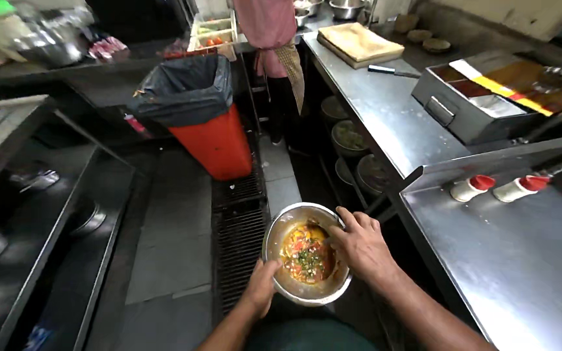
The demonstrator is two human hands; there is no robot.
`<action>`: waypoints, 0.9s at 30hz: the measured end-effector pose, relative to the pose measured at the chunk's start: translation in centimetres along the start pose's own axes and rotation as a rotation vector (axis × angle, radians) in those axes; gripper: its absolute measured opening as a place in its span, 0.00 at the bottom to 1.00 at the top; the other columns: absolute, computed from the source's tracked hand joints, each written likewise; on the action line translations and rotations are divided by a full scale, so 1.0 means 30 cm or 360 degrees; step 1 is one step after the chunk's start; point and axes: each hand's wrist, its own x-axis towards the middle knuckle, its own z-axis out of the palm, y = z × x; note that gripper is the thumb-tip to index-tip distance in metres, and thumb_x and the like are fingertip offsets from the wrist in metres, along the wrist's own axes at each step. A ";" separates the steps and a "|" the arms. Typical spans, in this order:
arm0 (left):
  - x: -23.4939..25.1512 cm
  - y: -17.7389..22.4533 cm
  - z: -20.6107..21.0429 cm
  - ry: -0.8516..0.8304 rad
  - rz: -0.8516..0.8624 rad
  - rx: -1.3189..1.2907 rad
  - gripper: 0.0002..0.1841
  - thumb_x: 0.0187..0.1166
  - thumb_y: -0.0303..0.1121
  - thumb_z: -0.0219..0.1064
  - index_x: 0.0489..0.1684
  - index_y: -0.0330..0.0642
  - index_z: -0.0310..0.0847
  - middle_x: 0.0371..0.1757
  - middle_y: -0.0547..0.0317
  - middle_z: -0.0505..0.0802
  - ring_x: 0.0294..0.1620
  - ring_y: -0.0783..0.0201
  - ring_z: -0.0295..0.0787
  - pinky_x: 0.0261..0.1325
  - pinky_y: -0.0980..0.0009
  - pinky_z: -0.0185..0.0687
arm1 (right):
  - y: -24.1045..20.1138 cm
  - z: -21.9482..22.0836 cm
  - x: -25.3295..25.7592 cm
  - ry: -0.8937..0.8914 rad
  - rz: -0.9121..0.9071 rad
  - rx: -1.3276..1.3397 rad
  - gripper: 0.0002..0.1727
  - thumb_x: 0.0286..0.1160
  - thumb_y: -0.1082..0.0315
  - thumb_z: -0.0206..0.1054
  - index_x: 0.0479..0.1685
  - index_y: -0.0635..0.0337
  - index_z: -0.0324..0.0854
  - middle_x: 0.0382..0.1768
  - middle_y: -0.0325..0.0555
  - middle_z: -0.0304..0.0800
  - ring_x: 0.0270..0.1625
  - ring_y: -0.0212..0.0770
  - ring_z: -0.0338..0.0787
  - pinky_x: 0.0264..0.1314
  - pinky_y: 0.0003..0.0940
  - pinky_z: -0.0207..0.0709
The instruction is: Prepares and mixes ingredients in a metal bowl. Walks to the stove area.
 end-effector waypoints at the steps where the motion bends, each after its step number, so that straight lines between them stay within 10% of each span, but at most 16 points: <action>1: 0.039 0.029 0.017 -0.0005 -0.0004 0.0040 0.27 0.89 0.30 0.52 0.86 0.34 0.53 0.62 0.42 0.87 0.55 0.58 0.92 0.53 0.63 0.92 | 0.019 0.016 0.046 -0.0103 0.0011 -0.0026 0.11 0.72 0.62 0.75 0.51 0.46 0.93 0.74 0.54 0.83 0.71 0.63 0.83 0.68 0.65 0.74; 7: 0.338 0.215 0.074 -0.0111 0.0046 0.0208 0.30 0.90 0.36 0.55 0.87 0.33 0.53 0.68 0.42 0.84 0.62 0.61 0.89 0.62 0.65 0.88 | 0.127 0.016 0.271 -0.0423 0.0193 0.0085 0.09 0.78 0.72 0.66 0.48 0.65 0.89 0.50 0.60 0.92 0.58 0.63 0.90 0.63 0.61 0.79; 12: 0.578 0.442 0.132 -0.0283 0.0147 0.0421 0.35 0.88 0.36 0.56 0.92 0.35 0.46 0.76 0.41 0.80 0.68 0.64 0.86 0.69 0.68 0.83 | 0.253 -0.033 0.462 -0.0455 0.0783 0.0224 0.12 0.86 0.63 0.61 0.56 0.60 0.84 0.39 0.56 0.93 0.42 0.61 0.95 0.44 0.60 0.85; 16: 0.752 0.599 0.209 -0.0418 0.0276 0.0610 0.39 0.86 0.40 0.55 0.95 0.38 0.40 0.81 0.39 0.75 0.73 0.60 0.83 0.74 0.63 0.81 | 0.310 -0.052 0.631 -0.0887 0.1040 0.0620 0.18 0.92 0.58 0.55 0.67 0.57 0.80 0.50 0.59 0.93 0.55 0.61 0.93 0.61 0.62 0.82; 27: 0.962 0.827 0.577 -0.0367 0.0325 0.0531 0.33 0.90 0.34 0.53 0.92 0.34 0.44 0.76 0.37 0.78 0.68 0.63 0.85 0.69 0.64 0.83 | 0.626 -0.206 0.864 -0.0801 0.1189 0.0652 0.19 0.92 0.58 0.53 0.71 0.55 0.77 0.50 0.61 0.92 0.56 0.64 0.92 0.60 0.65 0.81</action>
